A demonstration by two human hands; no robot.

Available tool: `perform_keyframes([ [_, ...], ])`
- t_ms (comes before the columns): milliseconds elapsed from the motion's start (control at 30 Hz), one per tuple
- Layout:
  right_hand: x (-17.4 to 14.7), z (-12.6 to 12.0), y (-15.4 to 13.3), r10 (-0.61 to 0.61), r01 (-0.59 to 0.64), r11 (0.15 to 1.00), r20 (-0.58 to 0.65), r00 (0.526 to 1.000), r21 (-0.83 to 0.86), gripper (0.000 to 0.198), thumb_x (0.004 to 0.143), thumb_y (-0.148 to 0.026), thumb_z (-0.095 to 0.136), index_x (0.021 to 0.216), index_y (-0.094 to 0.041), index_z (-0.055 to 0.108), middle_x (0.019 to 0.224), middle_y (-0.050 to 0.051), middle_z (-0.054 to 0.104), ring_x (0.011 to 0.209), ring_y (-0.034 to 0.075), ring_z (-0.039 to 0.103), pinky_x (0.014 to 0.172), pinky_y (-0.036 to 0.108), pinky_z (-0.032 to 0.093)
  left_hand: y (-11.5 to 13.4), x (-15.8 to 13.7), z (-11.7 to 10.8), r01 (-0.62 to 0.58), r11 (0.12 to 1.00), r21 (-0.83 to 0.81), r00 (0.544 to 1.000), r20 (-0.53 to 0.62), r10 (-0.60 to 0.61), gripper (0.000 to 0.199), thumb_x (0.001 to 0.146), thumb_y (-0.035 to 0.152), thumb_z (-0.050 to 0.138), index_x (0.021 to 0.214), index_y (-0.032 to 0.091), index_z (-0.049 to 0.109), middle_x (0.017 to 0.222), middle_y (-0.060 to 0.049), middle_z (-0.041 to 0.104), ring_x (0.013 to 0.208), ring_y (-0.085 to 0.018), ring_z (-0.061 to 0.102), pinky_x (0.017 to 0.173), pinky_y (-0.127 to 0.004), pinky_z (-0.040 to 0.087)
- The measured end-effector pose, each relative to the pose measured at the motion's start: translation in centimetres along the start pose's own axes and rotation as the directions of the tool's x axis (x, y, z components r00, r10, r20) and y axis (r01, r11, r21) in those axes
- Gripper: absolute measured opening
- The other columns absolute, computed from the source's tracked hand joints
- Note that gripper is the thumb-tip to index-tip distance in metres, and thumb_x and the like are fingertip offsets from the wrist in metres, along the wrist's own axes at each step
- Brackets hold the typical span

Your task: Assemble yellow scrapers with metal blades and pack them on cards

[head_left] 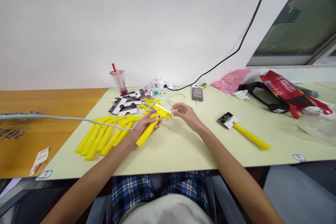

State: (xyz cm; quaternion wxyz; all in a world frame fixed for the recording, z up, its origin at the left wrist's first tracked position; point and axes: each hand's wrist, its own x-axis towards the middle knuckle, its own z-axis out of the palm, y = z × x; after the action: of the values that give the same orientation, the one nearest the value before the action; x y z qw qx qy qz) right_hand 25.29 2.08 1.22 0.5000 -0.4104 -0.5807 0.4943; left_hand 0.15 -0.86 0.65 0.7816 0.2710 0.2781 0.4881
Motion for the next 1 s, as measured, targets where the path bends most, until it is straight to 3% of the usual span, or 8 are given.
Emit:
perform_keyframes([
  [67,-0.5,-2.4,-0.1,-0.116,0.090,0.969,-0.101,0.988,-0.228,0.056,0.081,-0.069,0.087,0.108,-0.023,0.070,0.110,0.007,0.077,0.096,0.023,0.072,0.091,0.040,0.059,0.3,-0.1,0.3,-0.006,0.999,-0.049,0.999,-0.035,0.005,0.057,0.073,-0.001,0.084,0.122,0.022,0.065,0.109,-0.008,0.072,0.091,-0.017,0.076,0.061,-0.017,0.053],
  [167,-2.4,-6.1,0.5,-0.168,0.074,0.810,-0.109,0.980,-0.582,0.049,0.085,-0.065,0.082,0.108,-0.024,0.068,0.114,0.009,0.077,0.102,0.027,0.072,0.092,0.043,0.057,0.9,-0.3,0.6,-0.024,0.992,-0.123,0.995,-0.098,0.012,0.055,0.076,-0.004,0.078,0.123,0.021,0.062,0.115,-0.011,0.072,0.092,-0.017,0.076,0.063,-0.017,0.054],
  [267,-4.9,-8.3,1.4,-0.080,0.000,0.713,-0.081,0.993,-0.702,0.051,0.082,-0.063,0.082,0.112,-0.024,0.067,0.116,0.010,0.077,0.092,0.025,0.071,0.082,0.041,0.057,1.0,-0.3,0.7,-0.034,0.984,-0.173,0.993,-0.114,0.014,0.054,0.078,-0.006,0.074,0.124,0.021,0.060,0.120,-0.012,0.071,0.093,-0.016,0.076,0.063,-0.017,0.054],
  [400,-6.3,-8.7,1.5,-0.027,-0.004,0.690,-0.031,0.999,-0.724,0.042,0.087,-0.061,0.074,0.101,-0.022,0.073,0.100,0.010,0.080,0.082,0.024,0.067,0.077,0.040,0.054,0.7,-0.2,0.7,-0.024,0.984,-0.174,0.994,-0.109,0.005,0.056,0.078,-0.005,0.074,0.125,0.020,0.058,0.119,-0.012,0.072,0.092,-0.016,0.076,0.064,-0.017,0.054],
  [500,-5.1,-8.1,-0.3,-0.147,0.059,0.717,-0.068,0.987,-0.694,0.042,0.088,-0.063,0.076,0.097,-0.022,0.076,0.099,0.011,0.081,0.081,0.025,0.067,0.075,0.042,0.053,0.5,-0.1,0.6,-0.011,0.985,-0.170,0.993,-0.119,-0.010,0.056,0.078,-0.005,0.076,0.125,0.020,0.057,0.113,-0.011,0.072,0.092,-0.017,0.077,0.064,-0.017,0.055],
  [633,-1.4,-6.4,-5.4,-0.336,0.221,0.731,-0.059,0.940,-0.645,0.050,0.084,-0.069,0.086,0.104,-0.024,0.077,0.103,0.011,0.081,0.086,0.027,0.071,0.077,0.042,0.057,0.3,0.1,0.2,-0.011,0.986,-0.164,0.992,-0.124,-0.010,0.054,0.077,-0.004,0.078,0.119,0.021,0.057,0.114,-0.011,0.073,0.092,-0.016,0.077,0.067,-0.017,0.057],
  [833,5.1,-0.9,-13.1,-0.375,0.442,0.759,0.235,0.897,-0.477,0.056,0.090,-0.063,0.086,0.129,-0.024,0.075,0.122,0.010,0.077,0.089,0.023,0.076,0.083,0.040,0.064,-0.3,0.4,-0.6,0.018,0.988,-0.154,0.991,-0.127,-0.038,0.052,0.078,-0.002,0.080,0.120,0.020,0.057,0.117,-0.013,0.074,0.096,-0.018,0.078,0.068,-0.019,0.058],
  [1000,8.2,2.8,-13.6,-0.400,0.549,0.761,0.417,0.816,-0.346,0.045,0.095,-0.057,0.081,0.127,-0.026,0.077,0.130,0.008,0.076,0.102,0.024,0.075,0.096,0.043,0.067,-0.7,0.3,-0.9,0.030,0.987,-0.157,0.991,-0.126,-0.050,0.051,0.080,0.003,0.084,0.121,0.020,0.058,0.115,-0.013,0.074,0.094,-0.018,0.077,0.066,-0.020,0.058],
])
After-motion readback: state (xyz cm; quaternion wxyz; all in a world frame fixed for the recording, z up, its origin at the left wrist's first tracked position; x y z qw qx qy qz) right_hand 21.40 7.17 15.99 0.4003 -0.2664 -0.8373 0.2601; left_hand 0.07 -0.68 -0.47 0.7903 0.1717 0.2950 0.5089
